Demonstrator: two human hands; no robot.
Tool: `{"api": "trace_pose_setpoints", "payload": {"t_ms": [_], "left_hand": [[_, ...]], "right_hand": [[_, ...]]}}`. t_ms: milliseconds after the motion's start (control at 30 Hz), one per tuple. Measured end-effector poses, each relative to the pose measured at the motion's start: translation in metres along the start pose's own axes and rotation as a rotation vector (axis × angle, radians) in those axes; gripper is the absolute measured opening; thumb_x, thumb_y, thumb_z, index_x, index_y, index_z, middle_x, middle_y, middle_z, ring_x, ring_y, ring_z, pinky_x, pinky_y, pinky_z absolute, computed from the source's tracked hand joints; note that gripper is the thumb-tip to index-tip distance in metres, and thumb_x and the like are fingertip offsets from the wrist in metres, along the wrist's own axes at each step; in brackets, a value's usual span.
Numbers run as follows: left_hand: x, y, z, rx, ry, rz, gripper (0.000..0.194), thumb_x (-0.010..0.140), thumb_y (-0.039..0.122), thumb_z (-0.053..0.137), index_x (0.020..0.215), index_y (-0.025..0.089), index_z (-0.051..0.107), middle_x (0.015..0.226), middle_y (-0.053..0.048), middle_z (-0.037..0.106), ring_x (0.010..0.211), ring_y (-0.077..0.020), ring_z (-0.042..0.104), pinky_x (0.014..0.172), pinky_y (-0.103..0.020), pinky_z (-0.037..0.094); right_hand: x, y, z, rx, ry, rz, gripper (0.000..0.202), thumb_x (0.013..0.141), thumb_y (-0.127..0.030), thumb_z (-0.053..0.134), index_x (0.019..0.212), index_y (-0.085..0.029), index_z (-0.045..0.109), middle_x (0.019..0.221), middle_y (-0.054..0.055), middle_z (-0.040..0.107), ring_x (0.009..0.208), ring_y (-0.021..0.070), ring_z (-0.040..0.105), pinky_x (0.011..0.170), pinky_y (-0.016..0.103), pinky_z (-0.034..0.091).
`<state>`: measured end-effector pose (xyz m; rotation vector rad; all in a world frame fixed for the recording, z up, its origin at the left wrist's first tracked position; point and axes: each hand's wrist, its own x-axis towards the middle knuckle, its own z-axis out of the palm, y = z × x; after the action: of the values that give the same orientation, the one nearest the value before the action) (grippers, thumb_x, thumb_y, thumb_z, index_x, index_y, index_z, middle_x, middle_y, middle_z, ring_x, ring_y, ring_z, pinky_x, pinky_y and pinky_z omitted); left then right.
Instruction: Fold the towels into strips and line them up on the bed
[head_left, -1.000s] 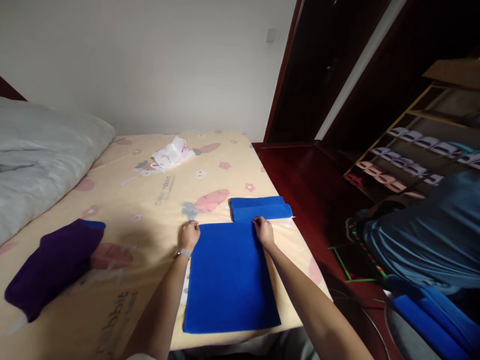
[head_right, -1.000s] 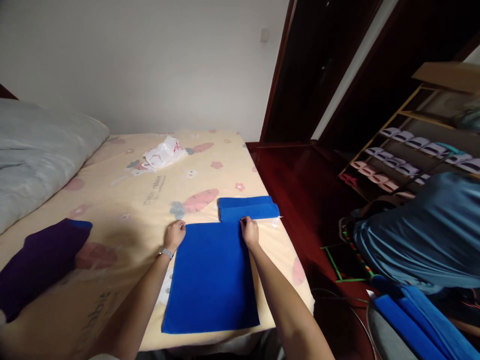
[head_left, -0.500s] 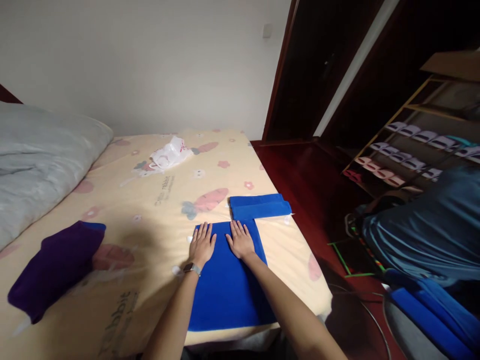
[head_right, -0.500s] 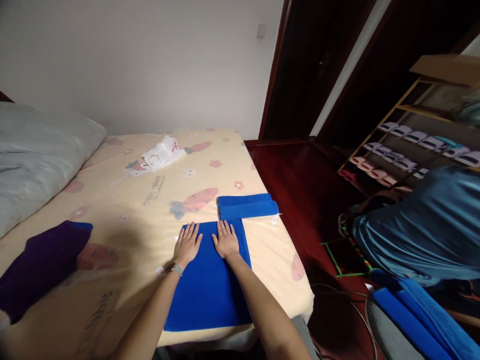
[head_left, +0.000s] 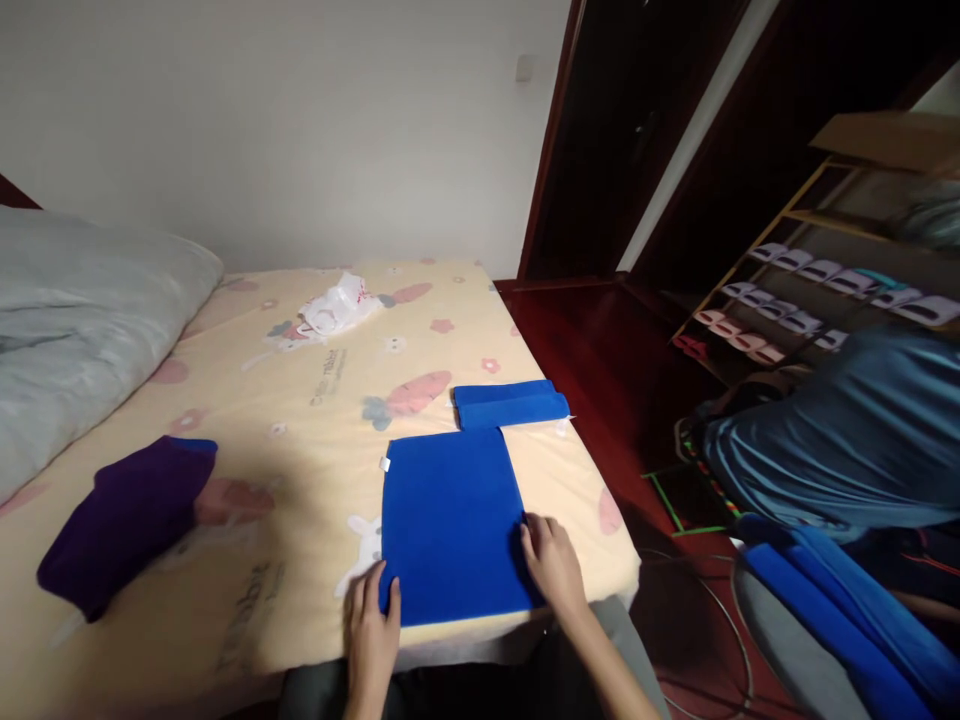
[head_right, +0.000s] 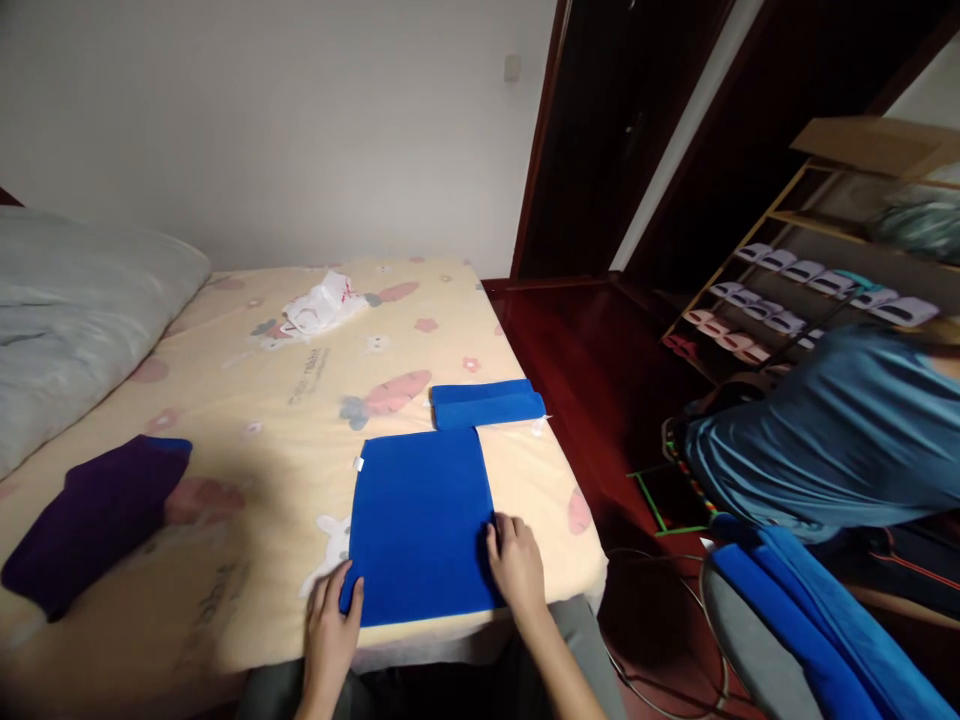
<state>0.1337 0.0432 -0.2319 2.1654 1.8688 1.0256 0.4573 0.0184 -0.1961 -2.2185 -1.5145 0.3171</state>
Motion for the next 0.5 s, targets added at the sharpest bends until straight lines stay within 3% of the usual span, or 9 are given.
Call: {"api": "trace_pose_setpoints", "payload": {"t_ms": [67,167,333,500], "left_hand": [[-0.024,0.004,-0.008,-0.033,-0.008,-0.059,0.04,0.094,0.045,0.051,0.122,0.02,0.064,0.118,-0.014,0.071,0.104,-0.0295,0.069,0.091,-0.044,0.056],[-0.032,0.009,-0.017,-0.074,-0.036,-0.209,0.044,0.093,0.052,0.051,0.121,0.022,0.065,0.111,-0.012,0.074,0.086,-0.0269,0.073,0.074,-0.038,0.059],[-0.027,0.007,-0.03,-0.259,-0.08,-0.364,0.059,0.082,0.071,0.053,0.103,0.019,0.072,0.08,-0.008,0.075,0.068,-0.0238,0.071,0.063,-0.034,0.059],[-0.04,0.001,-0.037,-0.321,-0.191,-0.324,0.056,0.081,0.07,0.057,0.101,0.021,0.074,0.084,-0.008,0.076,0.074,-0.0223,0.072,0.068,-0.032,0.059]], "right_hand": [[-0.039,0.001,-0.002,0.048,-0.088,0.109,0.046,0.102,-0.05,0.032,0.117,-0.018,0.062,0.112,0.013,0.072,0.101,0.0256,0.069,0.085,0.033,0.051],[-0.073,0.0,-0.005,0.029,-0.213,0.249,0.044,0.101,-0.054,0.035,0.115,-0.021,0.061,0.108,0.011,0.074,0.095,0.028,0.072,0.076,0.034,0.051],[-0.072,0.004,-0.023,0.058,-0.277,0.275,0.04,0.103,-0.049,0.031,0.105,-0.023,0.062,0.098,0.009,0.076,0.092,0.0273,0.073,0.071,0.03,0.047],[-0.07,0.009,-0.036,0.052,-0.286,0.247,0.043,0.104,-0.044,0.029,0.096,-0.022,0.065,0.095,0.01,0.075,0.091,0.0261,0.073,0.07,0.028,0.046]]}}
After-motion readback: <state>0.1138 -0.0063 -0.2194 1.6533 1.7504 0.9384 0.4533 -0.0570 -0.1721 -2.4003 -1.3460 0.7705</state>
